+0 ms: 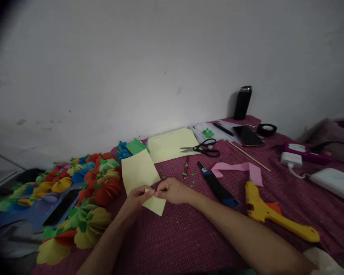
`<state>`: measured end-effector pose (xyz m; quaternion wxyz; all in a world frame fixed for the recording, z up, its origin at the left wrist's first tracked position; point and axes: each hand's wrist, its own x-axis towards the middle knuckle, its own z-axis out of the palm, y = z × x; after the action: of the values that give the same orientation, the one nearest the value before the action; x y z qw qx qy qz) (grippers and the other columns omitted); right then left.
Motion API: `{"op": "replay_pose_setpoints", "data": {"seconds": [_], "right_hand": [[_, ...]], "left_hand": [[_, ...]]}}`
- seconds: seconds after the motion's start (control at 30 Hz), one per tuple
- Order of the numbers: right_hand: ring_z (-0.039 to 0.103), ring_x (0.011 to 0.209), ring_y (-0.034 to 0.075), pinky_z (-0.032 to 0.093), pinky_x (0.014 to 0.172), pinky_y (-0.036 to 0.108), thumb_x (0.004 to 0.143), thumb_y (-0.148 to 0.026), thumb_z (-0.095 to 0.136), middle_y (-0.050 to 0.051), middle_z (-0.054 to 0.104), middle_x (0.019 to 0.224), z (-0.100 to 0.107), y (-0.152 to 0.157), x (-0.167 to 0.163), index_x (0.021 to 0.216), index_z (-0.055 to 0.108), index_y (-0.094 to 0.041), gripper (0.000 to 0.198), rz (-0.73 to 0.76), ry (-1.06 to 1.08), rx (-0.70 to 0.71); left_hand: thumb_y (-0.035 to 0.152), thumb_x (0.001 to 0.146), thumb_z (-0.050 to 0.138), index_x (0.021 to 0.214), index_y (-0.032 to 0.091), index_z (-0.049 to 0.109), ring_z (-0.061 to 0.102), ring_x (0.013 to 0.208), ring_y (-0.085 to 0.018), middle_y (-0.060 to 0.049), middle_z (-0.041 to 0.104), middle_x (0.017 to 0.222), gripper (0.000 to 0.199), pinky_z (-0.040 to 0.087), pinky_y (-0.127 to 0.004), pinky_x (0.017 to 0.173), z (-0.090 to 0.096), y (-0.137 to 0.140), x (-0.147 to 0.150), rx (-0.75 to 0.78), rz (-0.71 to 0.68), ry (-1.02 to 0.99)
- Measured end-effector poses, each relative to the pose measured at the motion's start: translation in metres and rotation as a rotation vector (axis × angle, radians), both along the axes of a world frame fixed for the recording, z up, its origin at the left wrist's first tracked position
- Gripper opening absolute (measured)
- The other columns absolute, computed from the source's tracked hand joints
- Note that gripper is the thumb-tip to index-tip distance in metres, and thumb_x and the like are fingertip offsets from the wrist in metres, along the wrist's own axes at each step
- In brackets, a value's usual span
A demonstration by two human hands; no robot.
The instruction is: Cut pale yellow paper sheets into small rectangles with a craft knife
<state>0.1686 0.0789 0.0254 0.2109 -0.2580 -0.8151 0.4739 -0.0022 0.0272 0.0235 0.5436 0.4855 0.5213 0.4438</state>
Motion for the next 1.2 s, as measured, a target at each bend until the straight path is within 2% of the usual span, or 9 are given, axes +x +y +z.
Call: {"op": "replay_pose_setpoints", "data": {"seconds": [0.27, 0.43, 0.6, 0.7, 0.83, 0.97, 1.07, 1.13, 1.2], "right_hand": [[0.041, 0.042, 0.008, 0.029, 0.041, 0.019, 0.075, -0.039, 0.046, -0.004, 0.049, 0.047, 0.000, 0.000, 0.000, 0.062, 0.055, -0.014, 0.030, 0.011, -0.006, -0.108], [0.046, 0.045, 0.008, 0.035, 0.045, 0.018, 0.076, -0.035, 0.047, -0.002, 0.052, 0.050, 0.003, -0.001, 0.001, 0.066, 0.059, -0.013, 0.026, 0.038, 0.019, -0.149], [0.042, 0.041, 0.006, 0.031, 0.041, 0.017, 0.078, -0.035, 0.045, -0.003, 0.049, 0.048, 0.001, -0.003, -0.004, 0.068, 0.057, -0.012, 0.027, -0.070, 0.119, -0.202], [0.040, 0.039, 0.006, 0.031, 0.040, 0.017, 0.078, -0.037, 0.043, -0.004, 0.047, 0.047, -0.003, -0.007, -0.011, 0.071, 0.056, -0.013, 0.029, -0.165, 0.163, -0.240], [0.043, 0.045, 0.007, 0.033, 0.045, 0.018, 0.077, -0.041, 0.045, -0.003, 0.050, 0.052, -0.005, -0.011, -0.014, 0.070, 0.057, -0.013, 0.032, -0.090, 0.177, -0.197], [0.046, 0.056, 0.008, 0.036, 0.055, 0.020, 0.071, -0.036, 0.054, -0.002, 0.056, 0.063, 0.000, -0.011, -0.013, 0.073, 0.060, -0.013, 0.024, 0.033, 0.238, -0.224], [0.044, 0.054, 0.008, 0.035, 0.055, 0.020, 0.069, -0.031, 0.056, -0.003, 0.054, 0.060, 0.000, -0.009, -0.012, 0.068, 0.059, -0.013, 0.018, 0.086, 0.244, -0.284], [0.041, 0.050, 0.007, 0.032, 0.051, 0.020, 0.068, -0.030, 0.056, -0.004, 0.051, 0.055, -0.001, -0.006, -0.010, 0.062, 0.057, -0.013, 0.017, 0.016, 0.257, -0.288], [0.038, 0.047, 0.006, 0.029, 0.047, 0.019, 0.067, -0.030, 0.057, -0.005, 0.048, 0.052, -0.003, -0.001, -0.008, 0.061, 0.056, -0.014, 0.017, -0.134, 0.292, -0.322]], "left_hand": [[0.041, 0.060, 0.066, 0.061, 0.010, 0.063, 0.045, 0.043, -0.009, 0.000, 0.056, 0.050, 0.031, 0.030, -0.019, 0.044, 0.007, -0.001, -0.009, -0.020, 0.078, 0.016], [0.045, 0.064, 0.061, 0.070, 0.009, 0.066, 0.051, 0.045, -0.012, -0.002, 0.060, 0.053, 0.037, 0.035, -0.021, 0.046, 0.015, -0.005, -0.012, -0.021, 0.141, 0.014], [0.047, 0.074, 0.051, 0.114, 0.019, 0.049, 0.060, 0.074, -0.017, -0.006, 0.065, 0.088, 0.049, 0.044, -0.027, 0.064, 0.015, -0.020, -0.006, 0.083, 0.275, -0.189], [0.039, 0.069, 0.061, 0.110, 0.016, 0.052, 0.060, 0.079, -0.018, -0.009, 0.063, 0.098, 0.048, 0.045, -0.029, 0.068, 0.006, -0.030, 0.004, 0.107, 0.303, -0.244], [0.030, 0.061, 0.069, 0.086, 0.010, 0.062, 0.060, 0.068, -0.017, -0.009, 0.066, 0.083, 0.033, 0.045, -0.027, 0.064, -0.003, -0.038, 0.008, 0.072, 0.350, -0.144], [0.029, 0.057, 0.071, 0.085, 0.009, 0.063, 0.060, 0.066, -0.018, -0.007, 0.067, 0.077, 0.036, 0.046, -0.028, 0.064, -0.003, -0.044, 0.007, 0.041, 0.261, -0.030], [0.031, 0.061, 0.067, 0.088, 0.008, 0.063, 0.061, 0.068, -0.019, -0.008, 0.067, 0.077, 0.035, 0.046, -0.029, 0.065, -0.001, -0.057, 0.010, 0.048, 0.224, 0.033], [0.034, 0.071, 0.057, 0.100, 0.012, 0.059, 0.060, 0.080, -0.020, -0.008, 0.066, 0.089, 0.037, 0.045, -0.031, 0.072, -0.002, -0.069, 0.011, 0.130, 0.202, 0.218], [0.037, 0.078, 0.047, 0.114, 0.017, 0.049, 0.053, 0.099, -0.022, -0.009, 0.058, 0.108, 0.041, 0.039, -0.035, 0.085, -0.006, -0.081, 0.008, 0.248, 0.213, 0.584]]}}
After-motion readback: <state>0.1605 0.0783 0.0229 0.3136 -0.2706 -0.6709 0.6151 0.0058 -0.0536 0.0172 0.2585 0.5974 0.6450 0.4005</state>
